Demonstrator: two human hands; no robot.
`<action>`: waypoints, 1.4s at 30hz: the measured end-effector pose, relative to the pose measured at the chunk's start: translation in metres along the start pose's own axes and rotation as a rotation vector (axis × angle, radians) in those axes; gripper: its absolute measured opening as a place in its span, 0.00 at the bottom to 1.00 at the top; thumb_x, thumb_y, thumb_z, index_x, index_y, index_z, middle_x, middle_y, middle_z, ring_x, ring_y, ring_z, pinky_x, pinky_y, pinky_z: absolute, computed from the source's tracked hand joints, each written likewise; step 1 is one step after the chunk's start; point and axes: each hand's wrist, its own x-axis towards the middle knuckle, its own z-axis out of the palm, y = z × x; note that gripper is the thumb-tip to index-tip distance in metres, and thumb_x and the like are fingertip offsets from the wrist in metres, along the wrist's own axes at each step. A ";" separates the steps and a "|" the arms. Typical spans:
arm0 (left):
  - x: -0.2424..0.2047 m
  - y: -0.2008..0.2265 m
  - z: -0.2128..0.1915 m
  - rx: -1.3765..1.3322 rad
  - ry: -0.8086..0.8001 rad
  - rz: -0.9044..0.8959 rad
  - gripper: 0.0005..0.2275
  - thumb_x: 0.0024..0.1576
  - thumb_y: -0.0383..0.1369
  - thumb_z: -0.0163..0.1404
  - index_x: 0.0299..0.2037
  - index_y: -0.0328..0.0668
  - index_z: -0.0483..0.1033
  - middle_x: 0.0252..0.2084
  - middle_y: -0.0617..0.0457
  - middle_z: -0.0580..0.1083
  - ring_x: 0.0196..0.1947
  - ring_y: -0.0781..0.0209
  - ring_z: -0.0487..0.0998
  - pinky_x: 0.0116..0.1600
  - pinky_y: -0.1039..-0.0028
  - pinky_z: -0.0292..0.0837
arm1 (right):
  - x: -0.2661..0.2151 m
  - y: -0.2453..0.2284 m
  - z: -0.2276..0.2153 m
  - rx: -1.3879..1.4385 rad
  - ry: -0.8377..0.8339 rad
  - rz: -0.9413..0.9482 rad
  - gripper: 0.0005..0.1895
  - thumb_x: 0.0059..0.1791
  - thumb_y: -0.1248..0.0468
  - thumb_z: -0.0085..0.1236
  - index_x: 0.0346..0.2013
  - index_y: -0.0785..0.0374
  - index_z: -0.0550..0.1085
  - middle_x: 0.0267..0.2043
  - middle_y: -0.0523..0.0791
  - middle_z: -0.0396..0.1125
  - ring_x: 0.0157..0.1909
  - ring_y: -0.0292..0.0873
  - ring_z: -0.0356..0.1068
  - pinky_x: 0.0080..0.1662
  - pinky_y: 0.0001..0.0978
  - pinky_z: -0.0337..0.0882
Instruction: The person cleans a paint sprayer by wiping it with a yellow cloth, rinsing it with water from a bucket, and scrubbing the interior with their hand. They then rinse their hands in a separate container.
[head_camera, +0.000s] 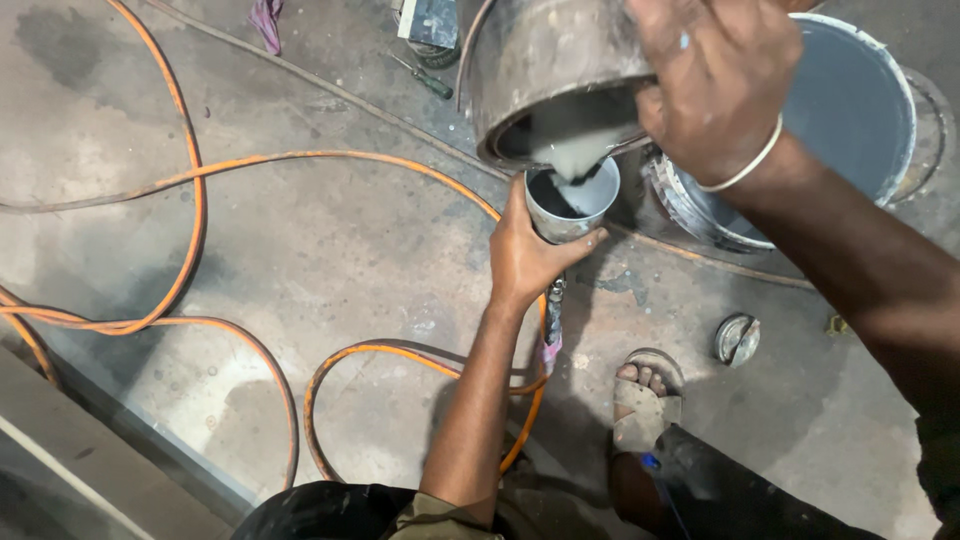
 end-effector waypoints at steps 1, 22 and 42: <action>0.001 0.000 0.000 -0.013 -0.004 0.000 0.39 0.39 0.43 0.72 0.60 0.41 0.66 0.54 0.44 0.79 0.55 0.51 0.82 0.58 0.64 0.78 | 0.002 0.000 -0.001 -0.001 0.018 -0.022 0.34 0.41 0.73 0.61 0.64 0.69 0.70 0.55 0.50 0.68 0.55 0.51 0.67 0.51 0.43 0.66; -0.011 -0.033 -0.028 -0.026 0.213 0.072 0.43 0.41 0.32 0.69 0.69 0.42 0.61 0.64 0.44 0.72 0.64 0.48 0.76 0.65 0.63 0.74 | -0.073 0.018 0.243 0.535 -0.007 0.887 0.17 0.50 0.69 0.57 0.52 0.70 0.71 0.47 0.62 0.71 0.50 0.63 0.72 0.53 0.52 0.71; -0.019 -0.037 -0.003 0.039 0.043 0.156 0.45 0.33 0.32 0.70 0.66 0.42 0.64 0.63 0.43 0.72 0.64 0.41 0.74 0.64 0.60 0.73 | -0.070 -0.087 0.015 0.881 -0.862 0.177 0.21 0.47 0.55 0.62 0.44 0.69 0.77 0.42 0.54 0.73 0.47 0.54 0.71 0.51 0.47 0.70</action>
